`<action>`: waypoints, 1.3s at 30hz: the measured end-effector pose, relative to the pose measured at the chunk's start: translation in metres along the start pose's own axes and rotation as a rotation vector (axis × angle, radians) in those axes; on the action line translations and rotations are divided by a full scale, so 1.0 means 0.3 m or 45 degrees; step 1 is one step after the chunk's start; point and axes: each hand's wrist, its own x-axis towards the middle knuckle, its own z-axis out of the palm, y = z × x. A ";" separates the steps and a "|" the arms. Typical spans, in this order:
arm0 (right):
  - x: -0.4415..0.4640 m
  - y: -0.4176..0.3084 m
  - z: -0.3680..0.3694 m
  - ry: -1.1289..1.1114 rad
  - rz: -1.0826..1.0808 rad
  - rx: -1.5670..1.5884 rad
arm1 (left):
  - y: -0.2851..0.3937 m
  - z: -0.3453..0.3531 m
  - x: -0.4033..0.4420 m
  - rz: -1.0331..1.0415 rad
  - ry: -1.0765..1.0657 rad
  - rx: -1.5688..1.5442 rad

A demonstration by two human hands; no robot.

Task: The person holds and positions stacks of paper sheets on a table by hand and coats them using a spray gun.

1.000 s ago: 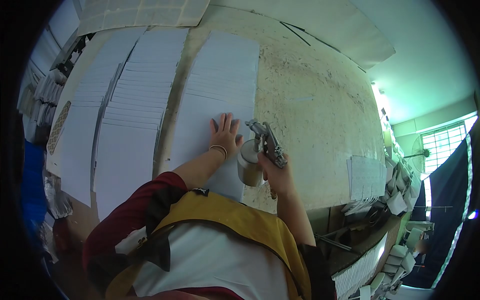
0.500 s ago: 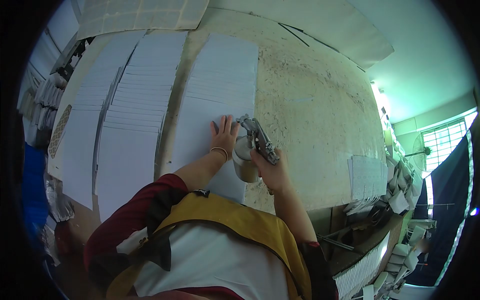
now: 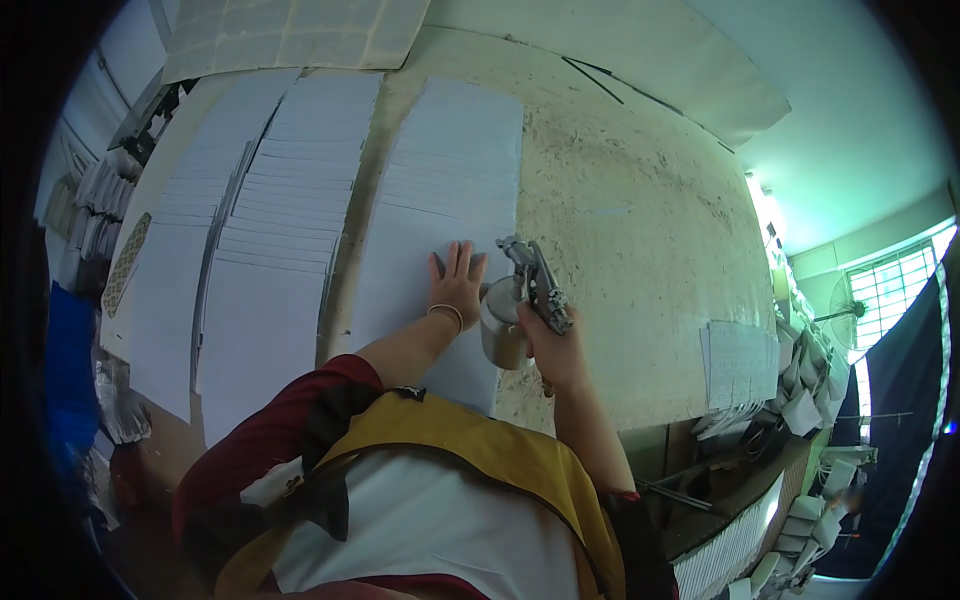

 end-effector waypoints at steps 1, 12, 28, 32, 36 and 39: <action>-0.002 0.000 -0.006 0.002 -0.003 0.001 | 0.000 0.001 0.001 0.003 0.002 0.001; -0.005 -0.007 -0.011 -0.058 0.056 0.026 | -0.008 0.020 0.005 0.021 0.032 0.006; 0.068 -0.025 0.028 -0.041 0.073 -0.039 | -0.003 -0.016 0.003 0.010 -0.099 0.069; 0.102 -0.013 0.032 0.036 0.033 -0.009 | 0.003 -0.020 0.003 -0.014 -0.109 0.022; 0.120 -0.025 0.030 0.030 0.055 0.026 | -0.005 -0.003 0.008 -0.003 -0.088 0.041; 0.134 -0.027 0.029 0.024 0.047 -0.004 | 0.001 -0.010 0.009 -0.018 -0.113 0.056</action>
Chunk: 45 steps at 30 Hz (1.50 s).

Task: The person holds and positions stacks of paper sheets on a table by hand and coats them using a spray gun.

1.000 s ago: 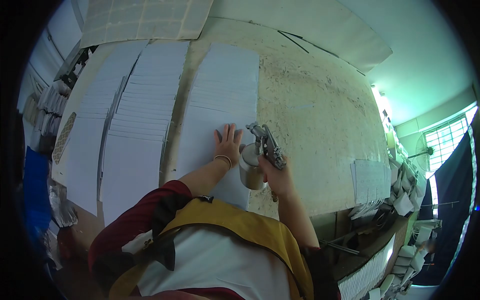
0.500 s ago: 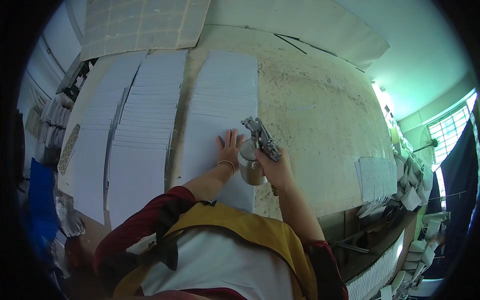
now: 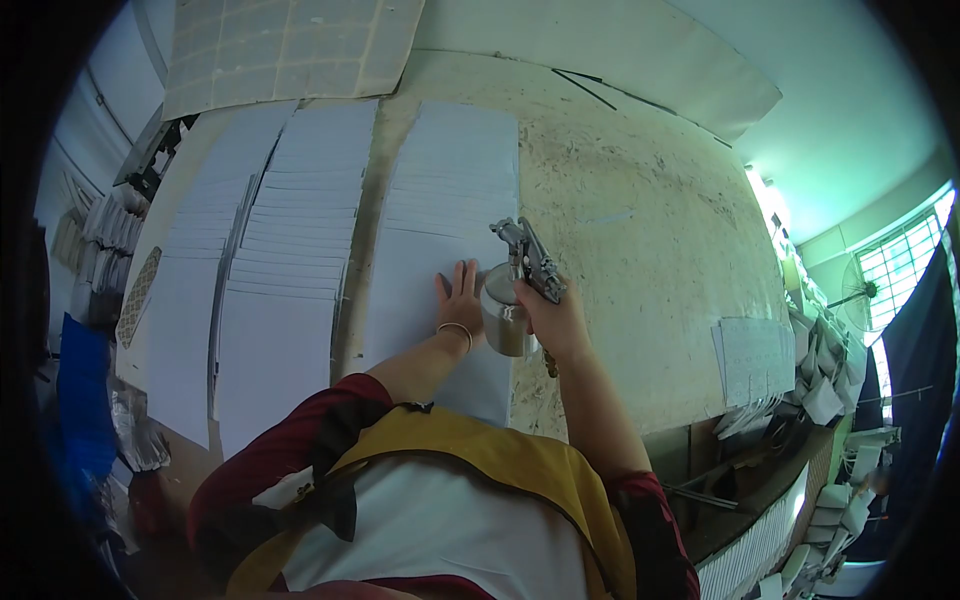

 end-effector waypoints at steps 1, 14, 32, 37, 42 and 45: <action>0.006 -0.002 0.001 -0.003 -0.006 -0.013 | 0.000 -0.003 0.000 -0.008 -0.012 0.010; 0.066 -0.034 0.000 0.003 -0.046 0.000 | 0.011 -0.039 -0.006 -0.022 -0.098 0.045; 0.102 -0.035 0.000 -0.007 -0.048 0.036 | -0.005 0.004 0.001 0.022 0.002 0.003; 0.109 -0.023 0.000 0.040 -0.057 0.086 | -0.008 0.013 -0.005 0.045 0.101 -0.087; 0.103 -0.028 -0.019 0.004 -0.039 0.041 | -0.006 0.022 -0.002 0.040 0.141 -0.140; 0.097 -0.033 -0.018 0.016 -0.045 0.043 | -0.008 0.021 -0.009 0.067 0.200 -0.187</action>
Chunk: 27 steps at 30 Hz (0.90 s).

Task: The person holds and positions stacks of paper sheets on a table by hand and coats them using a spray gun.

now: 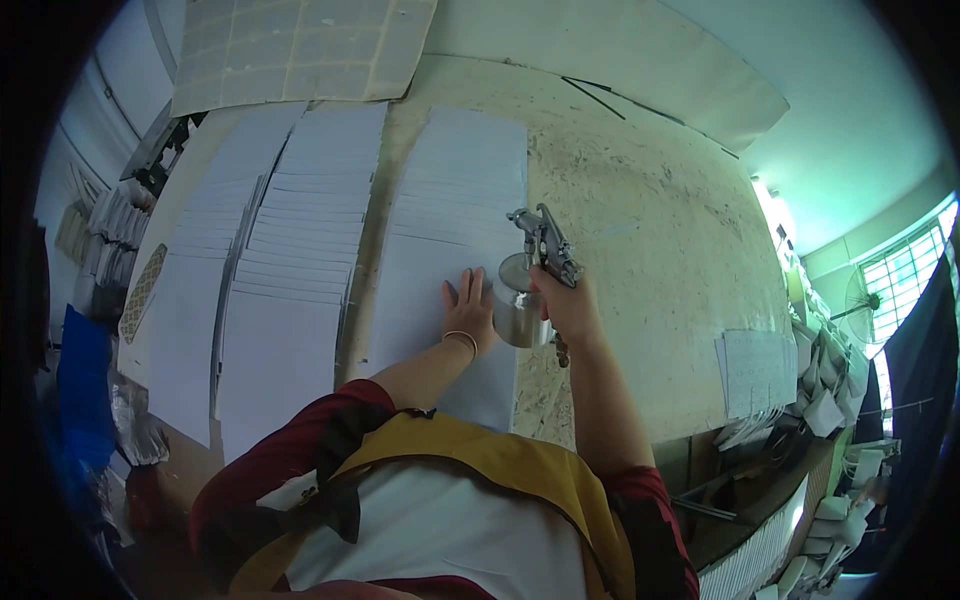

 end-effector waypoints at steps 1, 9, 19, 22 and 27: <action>0.000 -0.002 0.000 0.000 0.000 0.000 | 0.000 0.000 -0.001 0.000 0.000 0.000; 0.012 -0.011 0.019 -0.015 -0.002 -0.009 | -0.009 0.028 0.017 -0.030 -0.112 0.281; 0.030 -0.023 0.029 0.064 0.023 -0.001 | 0.004 -0.021 0.001 -0.019 -0.095 0.065; 0.033 -0.022 0.027 0.038 0.018 -0.024 | 0.005 -0.020 0.005 -0.016 -0.087 0.079; 0.016 -0.031 0.028 0.049 0.016 -0.080 | 0.000 -0.015 0.003 -0.011 -0.091 0.116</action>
